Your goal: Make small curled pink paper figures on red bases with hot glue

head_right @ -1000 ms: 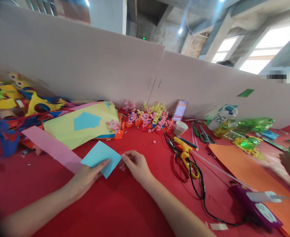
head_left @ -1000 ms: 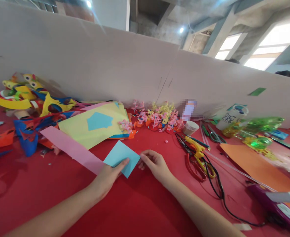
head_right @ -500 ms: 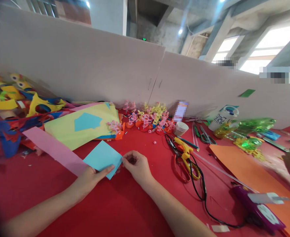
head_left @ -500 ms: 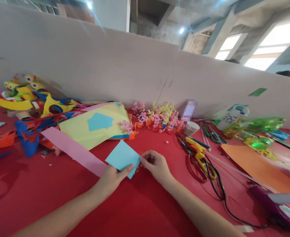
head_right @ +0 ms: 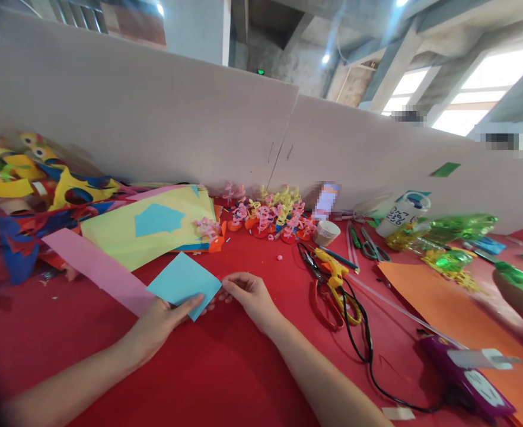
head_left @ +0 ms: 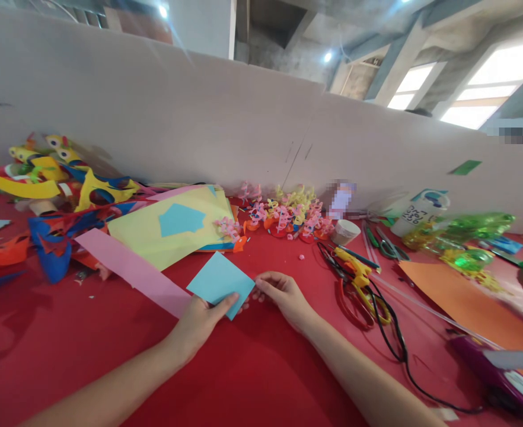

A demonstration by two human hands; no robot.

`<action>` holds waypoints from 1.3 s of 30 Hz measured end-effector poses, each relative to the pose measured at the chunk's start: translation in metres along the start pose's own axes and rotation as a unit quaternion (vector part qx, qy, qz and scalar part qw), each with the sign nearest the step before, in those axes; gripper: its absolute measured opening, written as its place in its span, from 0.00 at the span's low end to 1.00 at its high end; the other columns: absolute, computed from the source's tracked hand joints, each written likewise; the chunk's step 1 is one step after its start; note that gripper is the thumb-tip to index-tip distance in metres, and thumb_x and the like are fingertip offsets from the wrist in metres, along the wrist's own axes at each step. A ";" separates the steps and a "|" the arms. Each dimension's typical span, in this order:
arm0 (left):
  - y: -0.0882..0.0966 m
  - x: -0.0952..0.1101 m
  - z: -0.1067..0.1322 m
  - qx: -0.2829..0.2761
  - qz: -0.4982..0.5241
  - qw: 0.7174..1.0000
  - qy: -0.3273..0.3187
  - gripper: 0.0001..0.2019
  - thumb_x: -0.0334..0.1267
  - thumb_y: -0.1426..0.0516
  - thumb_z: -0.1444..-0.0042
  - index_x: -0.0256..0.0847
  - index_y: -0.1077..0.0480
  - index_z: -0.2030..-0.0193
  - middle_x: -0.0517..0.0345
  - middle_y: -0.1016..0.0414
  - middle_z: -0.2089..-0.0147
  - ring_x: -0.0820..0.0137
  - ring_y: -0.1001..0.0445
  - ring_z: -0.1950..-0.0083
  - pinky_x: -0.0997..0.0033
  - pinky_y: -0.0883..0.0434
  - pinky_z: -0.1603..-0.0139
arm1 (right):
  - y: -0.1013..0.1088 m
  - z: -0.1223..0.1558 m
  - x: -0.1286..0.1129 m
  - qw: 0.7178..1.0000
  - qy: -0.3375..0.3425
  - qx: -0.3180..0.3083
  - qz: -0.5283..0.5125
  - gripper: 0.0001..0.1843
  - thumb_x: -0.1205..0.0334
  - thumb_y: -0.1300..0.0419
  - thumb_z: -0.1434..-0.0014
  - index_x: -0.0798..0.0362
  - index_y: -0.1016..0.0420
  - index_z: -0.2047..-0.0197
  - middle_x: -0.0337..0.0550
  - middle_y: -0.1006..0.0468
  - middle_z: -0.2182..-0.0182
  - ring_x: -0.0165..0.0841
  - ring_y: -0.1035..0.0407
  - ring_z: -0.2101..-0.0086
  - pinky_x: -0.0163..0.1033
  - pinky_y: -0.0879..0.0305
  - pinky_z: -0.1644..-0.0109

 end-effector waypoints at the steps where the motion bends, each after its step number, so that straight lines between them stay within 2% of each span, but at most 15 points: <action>1: 0.000 0.001 0.000 -0.001 -0.003 1.000 -0.002 0.14 0.46 0.38 0.54 0.40 0.26 0.63 0.52 0.19 0.61 0.58 0.22 0.59 0.58 0.28 0.52 | 0.000 0.000 0.000 1.000 0.000 0.001 0.002 0.16 0.49 0.35 0.53 0.54 0.24 0.71 0.37 0.24 0.78 0.26 0.31 0.77 0.31 0.36 0.70; 5: 0.000 0.005 0.001 0.012 -0.028 0.999 -0.016 0.12 0.45 0.38 0.54 0.40 0.26 0.66 0.53 0.19 0.62 0.58 0.22 0.59 0.59 0.28 0.54 | -0.001 0.000 -0.002 0.999 0.008 -0.003 0.042 0.16 0.48 0.36 0.52 0.54 0.25 0.71 0.37 0.24 0.79 0.26 0.31 0.77 0.32 0.35 0.70; 10: 0.001 0.003 0.000 0.010 -0.034 0.999 -0.016 0.13 0.45 0.38 0.54 0.41 0.25 0.64 0.52 0.19 0.61 0.58 0.22 0.59 0.59 0.28 0.54 | 0.001 0.001 -0.004 0.994 0.044 0.003 0.101 0.17 0.47 0.38 0.50 0.54 0.25 0.71 0.38 0.24 0.79 0.27 0.31 0.78 0.33 0.35 0.72; 19: 0.001 0.003 0.001 -0.008 -0.090 0.995 -0.044 0.11 0.44 0.40 0.51 0.43 0.24 0.62 0.52 0.19 0.59 0.57 0.22 0.58 0.60 0.28 0.55 | 0.002 0.004 -0.008 0.977 0.078 0.033 0.194 0.11 0.54 0.40 0.48 0.53 0.28 0.74 0.38 0.26 0.80 0.29 0.32 0.77 0.34 0.36 0.72; 26: 0.000 0.002 0.000 -0.001 -0.059 0.998 -0.026 0.11 0.44 0.39 0.53 0.42 0.25 0.64 0.52 0.19 0.62 0.56 0.22 0.60 0.59 0.28 0.55 | 0.002 0.002 -0.006 0.985 0.066 0.019 0.159 0.12 0.53 0.39 0.49 0.54 0.28 0.73 0.37 0.27 0.80 0.28 0.32 0.78 0.34 0.36 0.71; 30: 0.001 0.000 -0.001 -0.012 -0.057 0.998 -0.022 0.11 0.45 0.40 0.51 0.40 0.25 0.65 0.51 0.19 0.62 0.57 0.22 0.59 0.60 0.28 0.54 | 0.004 0.000 -0.003 0.989 0.047 0.022 0.135 0.14 0.50 0.37 0.51 0.54 0.27 0.73 0.37 0.27 0.80 0.27 0.33 0.79 0.33 0.36 0.73; 34: 0.000 0.000 -0.001 -0.032 -0.052 0.998 -0.026 0.12 0.44 0.40 0.49 0.38 0.25 0.63 0.51 0.19 0.60 0.58 0.22 0.58 0.61 0.28 0.53 | 0.005 -0.002 0.000 0.992 0.035 0.029 0.119 0.17 0.48 0.36 0.53 0.54 0.27 0.74 0.37 0.27 0.81 0.27 0.33 0.79 0.33 0.37 0.73; 39: 0.000 -0.001 0.001 -0.024 -0.051 0.998 -0.032 0.13 0.43 0.40 0.50 0.37 0.25 0.62 0.51 0.19 0.60 0.60 0.22 0.60 0.62 0.27 0.54 | 0.005 -0.002 0.003 0.993 0.028 0.029 0.107 0.17 0.48 0.34 0.55 0.54 0.28 0.75 0.36 0.27 0.82 0.26 0.35 0.80 0.33 0.38 0.74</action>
Point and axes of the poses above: each hand's wrist, its own z-axis away from the middle knuckle, its own y-axis out of the back of the hand, x = y × z, the point moved 6 cm from there along -z, towards the middle knuckle
